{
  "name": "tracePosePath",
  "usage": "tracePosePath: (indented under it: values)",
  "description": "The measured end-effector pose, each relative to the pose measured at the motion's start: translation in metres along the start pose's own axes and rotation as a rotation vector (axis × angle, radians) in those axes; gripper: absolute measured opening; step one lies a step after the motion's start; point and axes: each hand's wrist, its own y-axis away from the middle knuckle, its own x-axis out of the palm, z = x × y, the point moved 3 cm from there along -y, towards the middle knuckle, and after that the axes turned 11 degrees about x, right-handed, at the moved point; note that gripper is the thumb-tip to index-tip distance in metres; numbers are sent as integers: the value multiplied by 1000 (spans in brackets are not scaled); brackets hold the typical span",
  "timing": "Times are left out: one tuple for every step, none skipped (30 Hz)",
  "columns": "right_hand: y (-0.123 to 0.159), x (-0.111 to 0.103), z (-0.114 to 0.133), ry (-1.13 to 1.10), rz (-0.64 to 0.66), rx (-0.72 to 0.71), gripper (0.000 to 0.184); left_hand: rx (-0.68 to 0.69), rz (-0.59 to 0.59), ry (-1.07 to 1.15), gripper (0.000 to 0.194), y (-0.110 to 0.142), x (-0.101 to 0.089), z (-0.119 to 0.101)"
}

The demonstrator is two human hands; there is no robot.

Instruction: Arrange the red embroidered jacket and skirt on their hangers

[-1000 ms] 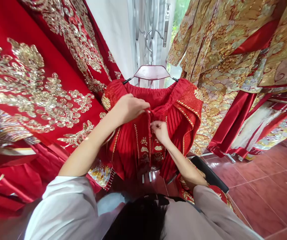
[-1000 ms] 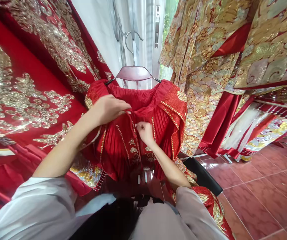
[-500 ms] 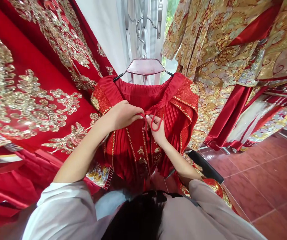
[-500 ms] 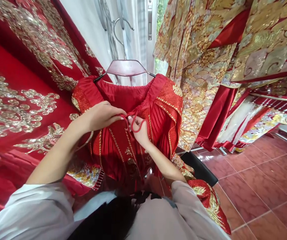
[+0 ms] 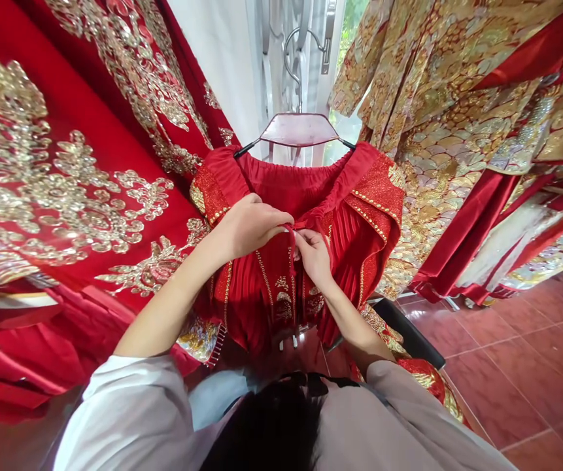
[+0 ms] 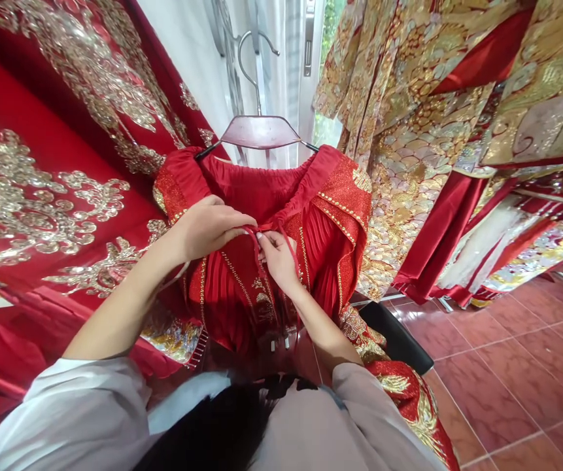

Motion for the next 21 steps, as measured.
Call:
tracePosePath:
  values:
    - [-1, 1, -4, 18, 30, 25, 29, -18, -61, -23, 32, 2, -4, -1]
    - [-1, 2, -12, 59, 58, 70, 29, -45, -131, -42, 33, 5, -9, -2]
    - [1, 3, -21, 123, 84, 127, 30, -80, -203, -55, 34, 9, -14, -2]
    - [3, 4, -32, 200, 105, 189, 30, -118, -266, -63, 36, 13, -19, -2]
    - [7, 3, -44, 278, 120, 245, 30, -148, -315, -67, 37, 17, -22, -2]
    - [12, 1, -55, 350, 130, 291, 30, -160, -348, -63, 37, 22, -24, -1]
    - [18, -4, -63, 411, 139, 321, 31, -144, -360, -49, 37, 25, -25, -2]
    - [25, -10, -68, 459, 147, 335, 32, -100, -353, -23, 36, 28, -26, -3]
    - [31, -18, -68, 502, 154, 341, 32, -43, -342, 8, 33, 31, -26, -5]
    - [38, -28, -63, 549, 154, 349, 33, 4, -339, 38, 31, 33, -27, -7]
    - [43, -39, -52, 614, 133, 340, 34, 14, -359, 60, 29, 35, -29, -8]
    - [45, -50, -36, 698, 77, 300, 35, -35, -402, 69, 28, 37, -33, -8]
    - [46, -61, -15, 783, -14, 236, 35, -157, -463, 57, 29, 39, -36, -5]
    - [43, -71, 10, 896, -163, 112, 35, -343, -517, 24, 32, 40, -38, 1]
    - [39, -78, 35, 974, -334, -24, 34, -562, -544, -22, 36, 41, -38, 7]
    - [32, -81, 58, 1003, -499, -142, 35, -769, -543, -66, 39, 40, -35, 14]
    - [23, -82, 75, 1014, -621, -227, 37, -925, -531, -99, 42, 38, -31, 20]
    - [11, -80, 87, 1016, -693, -261, 38, -1016, -520, -117, 45, 33, -25, 25]
    - [-2, -76, 93, 1019, -730, -258, 39, -1048, -520, -116, 48, 27, -19, 30]
    - [-16, -72, 95, 1023, -746, -237, 38, -1050, -530, -97, 50, 21, -12, 34]
    - [-28, -69, 94, 1022, -754, -211, 34, -1049, -547, -75, 50, 16, -7, 38]
